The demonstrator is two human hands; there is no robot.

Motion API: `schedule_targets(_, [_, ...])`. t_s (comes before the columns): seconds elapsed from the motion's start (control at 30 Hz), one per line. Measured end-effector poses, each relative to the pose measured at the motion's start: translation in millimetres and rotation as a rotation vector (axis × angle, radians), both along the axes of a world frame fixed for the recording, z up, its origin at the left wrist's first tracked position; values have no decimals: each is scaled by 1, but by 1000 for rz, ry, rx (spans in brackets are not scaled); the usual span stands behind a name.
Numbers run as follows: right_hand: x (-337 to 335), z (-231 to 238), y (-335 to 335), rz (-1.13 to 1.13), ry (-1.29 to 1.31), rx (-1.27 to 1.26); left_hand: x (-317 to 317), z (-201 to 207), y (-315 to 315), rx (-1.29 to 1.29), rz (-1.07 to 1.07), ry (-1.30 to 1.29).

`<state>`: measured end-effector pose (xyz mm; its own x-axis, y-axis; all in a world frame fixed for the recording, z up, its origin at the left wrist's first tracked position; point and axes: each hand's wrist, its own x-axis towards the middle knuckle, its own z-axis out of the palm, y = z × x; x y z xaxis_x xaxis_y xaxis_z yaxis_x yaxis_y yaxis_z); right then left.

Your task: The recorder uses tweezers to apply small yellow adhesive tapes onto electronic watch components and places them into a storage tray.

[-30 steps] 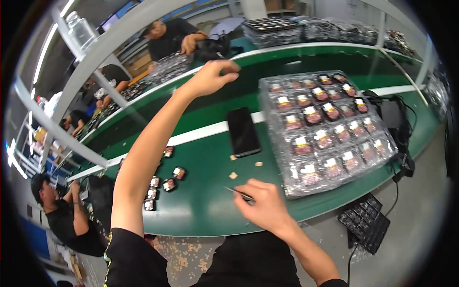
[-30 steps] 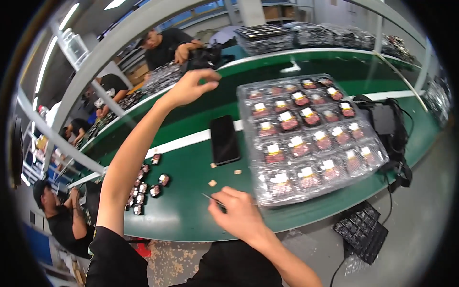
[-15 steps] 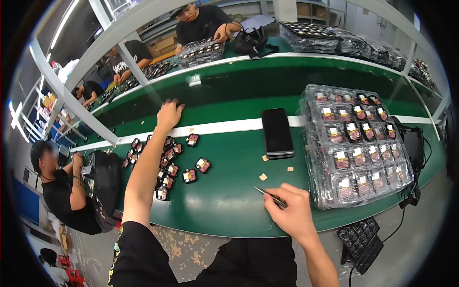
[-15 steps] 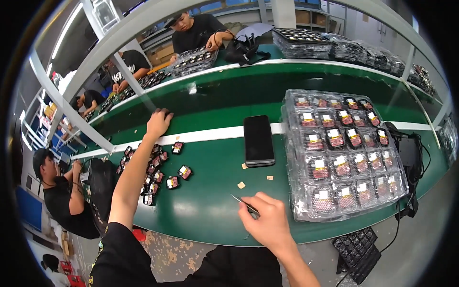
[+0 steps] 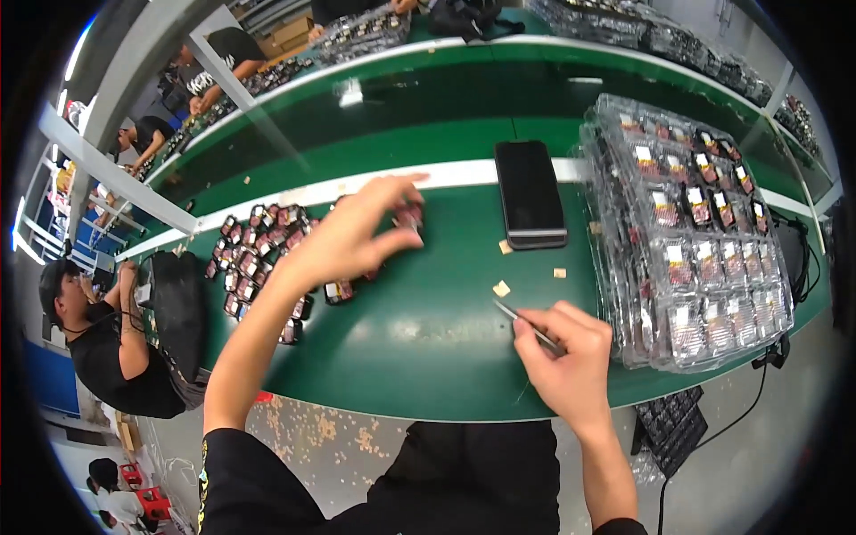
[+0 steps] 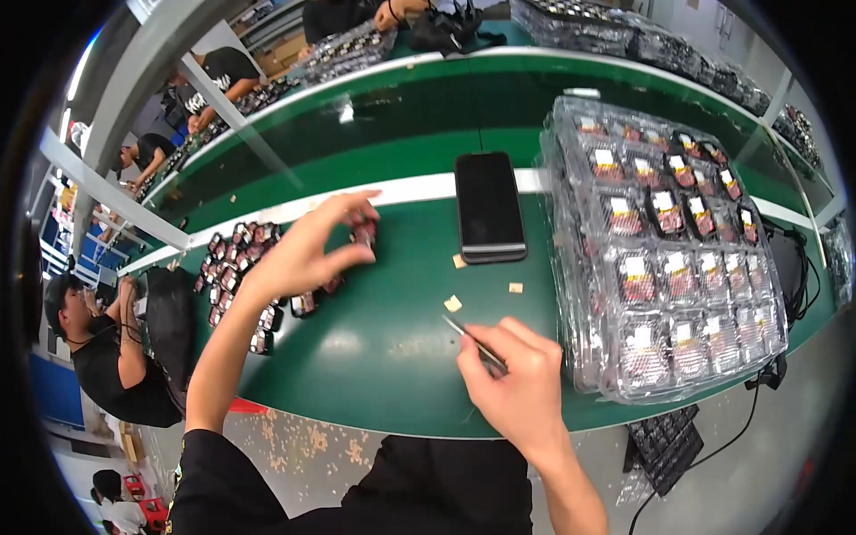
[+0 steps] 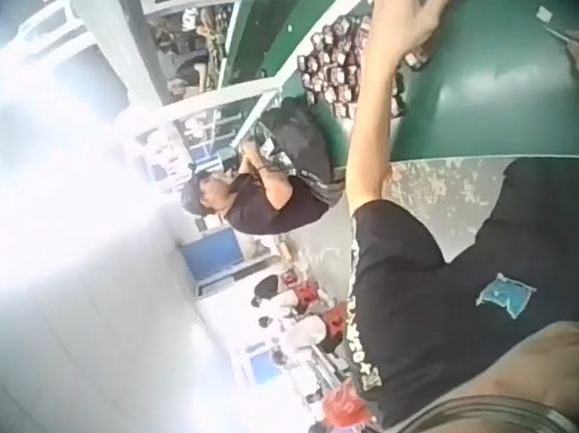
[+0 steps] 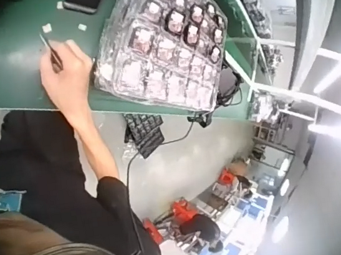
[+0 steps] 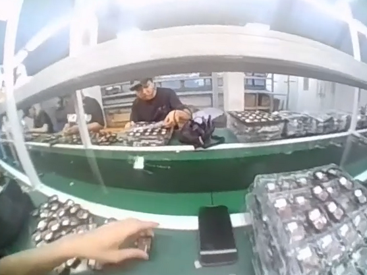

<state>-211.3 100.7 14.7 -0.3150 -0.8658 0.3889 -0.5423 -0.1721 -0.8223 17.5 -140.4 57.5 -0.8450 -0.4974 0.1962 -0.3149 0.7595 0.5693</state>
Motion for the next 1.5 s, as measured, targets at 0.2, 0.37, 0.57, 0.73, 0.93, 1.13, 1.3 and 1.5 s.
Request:
schedule_targets(0.2, [5, 3, -4, -41, -30, 34, -5, -5, 69, 225, -239, -43])
schedule_targets(0.37, [4, -1, -1, -67, -63, 39, -2, -4, 79, 26, -158, 67])
schedule_targets(0.57, [6, -1, -1, -60, -62, 100, -2, -24, 82, -157, -32, 13])
schedule_targets(0.73, [3, -2, 1, -46, -115, 69, -4, -25, 87, -91, -28, 39])
schedule_targets(0.93, [2, -5, -1, 49, -64, 20, -8, -27, 93, 11, -31, 68])
schedule_targets(1.13, [5, -6, -3, 37, 37, 20, -12, -38, 97, 10, -64, 120])
schedule_targets(1.3, [10, -3, -3, 21, 122, 19, -13, -43, 99, -45, -50, 159])
schedule_targets(1.5, [14, -13, -2, 23, 406, -141, -14, -45, 100, -58, -42, 177])
